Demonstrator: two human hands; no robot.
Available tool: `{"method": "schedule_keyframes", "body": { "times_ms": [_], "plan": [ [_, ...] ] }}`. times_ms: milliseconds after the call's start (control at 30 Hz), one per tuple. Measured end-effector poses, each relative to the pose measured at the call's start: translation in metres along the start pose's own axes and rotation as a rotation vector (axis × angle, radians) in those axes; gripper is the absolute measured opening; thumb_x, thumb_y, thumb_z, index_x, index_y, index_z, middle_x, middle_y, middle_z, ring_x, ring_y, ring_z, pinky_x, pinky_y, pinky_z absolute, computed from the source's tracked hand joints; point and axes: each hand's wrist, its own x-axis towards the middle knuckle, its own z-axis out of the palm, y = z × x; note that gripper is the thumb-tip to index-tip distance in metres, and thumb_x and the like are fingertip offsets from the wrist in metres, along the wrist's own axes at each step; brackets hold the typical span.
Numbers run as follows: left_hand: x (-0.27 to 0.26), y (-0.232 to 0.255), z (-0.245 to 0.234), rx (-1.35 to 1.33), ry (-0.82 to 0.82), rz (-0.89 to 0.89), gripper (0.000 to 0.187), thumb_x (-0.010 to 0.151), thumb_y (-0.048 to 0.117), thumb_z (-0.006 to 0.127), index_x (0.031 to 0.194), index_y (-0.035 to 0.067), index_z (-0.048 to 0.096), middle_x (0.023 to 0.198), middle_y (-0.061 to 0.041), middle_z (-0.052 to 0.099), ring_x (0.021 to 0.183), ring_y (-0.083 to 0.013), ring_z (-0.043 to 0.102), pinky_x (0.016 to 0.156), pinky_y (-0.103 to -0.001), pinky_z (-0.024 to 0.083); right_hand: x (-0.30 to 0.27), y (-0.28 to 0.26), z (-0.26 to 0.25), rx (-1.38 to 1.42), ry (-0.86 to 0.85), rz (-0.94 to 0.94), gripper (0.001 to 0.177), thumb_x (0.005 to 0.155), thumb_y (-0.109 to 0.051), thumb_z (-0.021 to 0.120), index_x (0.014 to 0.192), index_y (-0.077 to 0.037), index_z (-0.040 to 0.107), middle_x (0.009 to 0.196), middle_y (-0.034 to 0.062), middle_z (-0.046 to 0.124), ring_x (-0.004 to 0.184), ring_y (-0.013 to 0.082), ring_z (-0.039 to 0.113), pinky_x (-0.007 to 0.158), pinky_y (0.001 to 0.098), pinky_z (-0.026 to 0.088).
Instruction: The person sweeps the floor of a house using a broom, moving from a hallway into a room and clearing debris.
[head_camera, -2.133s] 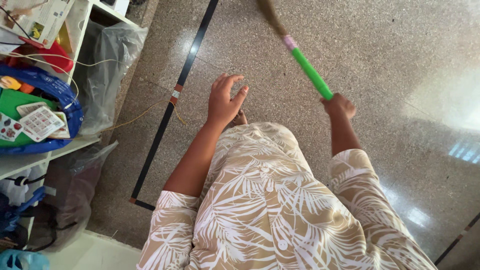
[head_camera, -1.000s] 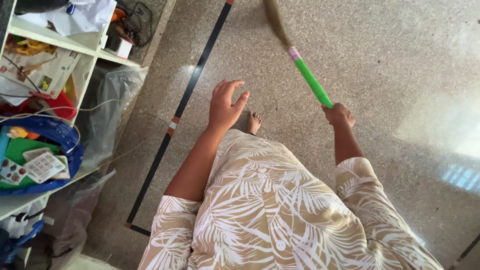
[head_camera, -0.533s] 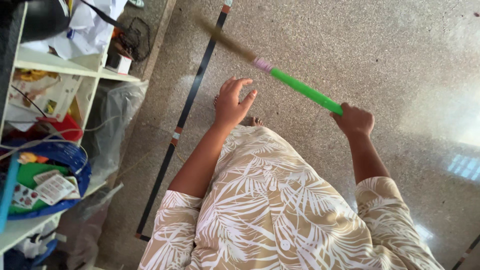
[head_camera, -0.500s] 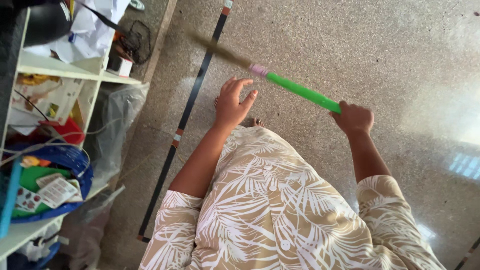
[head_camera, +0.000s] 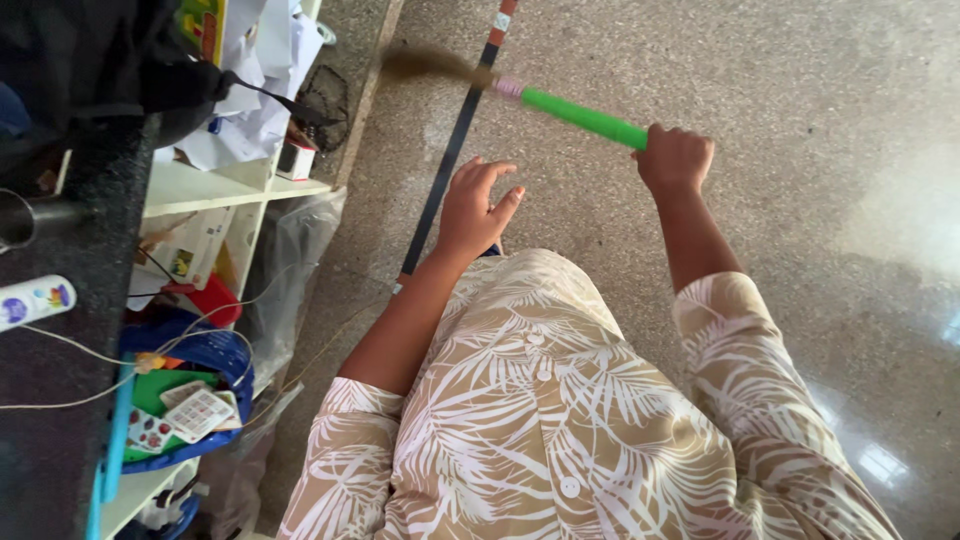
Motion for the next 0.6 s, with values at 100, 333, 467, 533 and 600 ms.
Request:
{"method": "schedule_keyframes", "body": {
  "times_ms": [100, 333, 467, 533, 600],
  "plan": [
    [0.008, -0.012, -0.015, -0.015, -0.018, 0.008, 0.033, 0.093, 0.03, 0.075, 0.121, 0.013, 0.067, 0.123, -0.011, 0.07, 0.129, -0.0404, 0.055, 0.112, -0.05, 0.043, 0.025, -0.025, 0.0, 0.065, 0.003, 0.094, 0.043, 0.092, -0.056, 0.071, 0.111, -0.017, 0.071, 0.095, 0.0085, 0.075, 0.09, 0.03, 0.073, 0.074, 0.0476, 0.049],
    [0.027, -0.024, -0.033, 0.001, -0.075, -0.037, 0.035, 0.094, 0.034, 0.073, 0.122, 0.013, 0.068, 0.122, -0.012, 0.07, 0.132, -0.0412, 0.053, 0.109, -0.05, 0.043, 0.021, -0.037, 0.035, 0.288, -0.322, 0.376, 0.049, 0.096, -0.063, 0.061, 0.113, -0.018, 0.07, 0.087, 0.007, 0.071, 0.081, 0.0221, 0.067, 0.069, 0.038, 0.05],
    [0.033, -0.025, -0.03, -0.045, -0.09, -0.011, 0.034, 0.095, 0.034, 0.073, 0.121, 0.013, 0.068, 0.124, -0.011, 0.07, 0.133, -0.0404, 0.054, 0.111, -0.05, 0.043, -0.019, -0.009, 0.054, 0.46, -0.473, 0.529, 0.056, 0.096, -0.071, 0.056, 0.106, -0.019, 0.072, 0.088, 0.0051, 0.068, 0.082, 0.0183, 0.064, 0.069, 0.0362, 0.047],
    [0.036, -0.024, -0.027, -0.037, -0.099, 0.022, 0.034, 0.095, 0.034, 0.073, 0.122, 0.013, 0.068, 0.126, -0.011, 0.07, 0.134, -0.042, 0.052, 0.11, -0.051, 0.042, -0.039, 0.013, 0.067, 0.524, -0.513, 0.595, 0.058, 0.096, -0.072, 0.055, 0.098, -0.018, 0.074, 0.082, 0.0038, 0.069, 0.076, 0.0169, 0.063, 0.07, 0.0363, 0.045],
    [0.038, -0.024, -0.026, -0.035, -0.121, 0.036, 0.034, 0.095, 0.034, 0.073, 0.122, 0.013, 0.067, 0.126, -0.012, 0.069, 0.134, -0.0429, 0.052, 0.11, -0.051, 0.041, -0.057, 0.04, 0.086, 0.575, -0.525, 0.692, 0.06, 0.095, -0.072, 0.057, 0.093, -0.015, 0.074, 0.077, 0.0029, 0.069, 0.069, 0.0163, 0.062, 0.069, 0.0372, 0.046]
  ]
}}
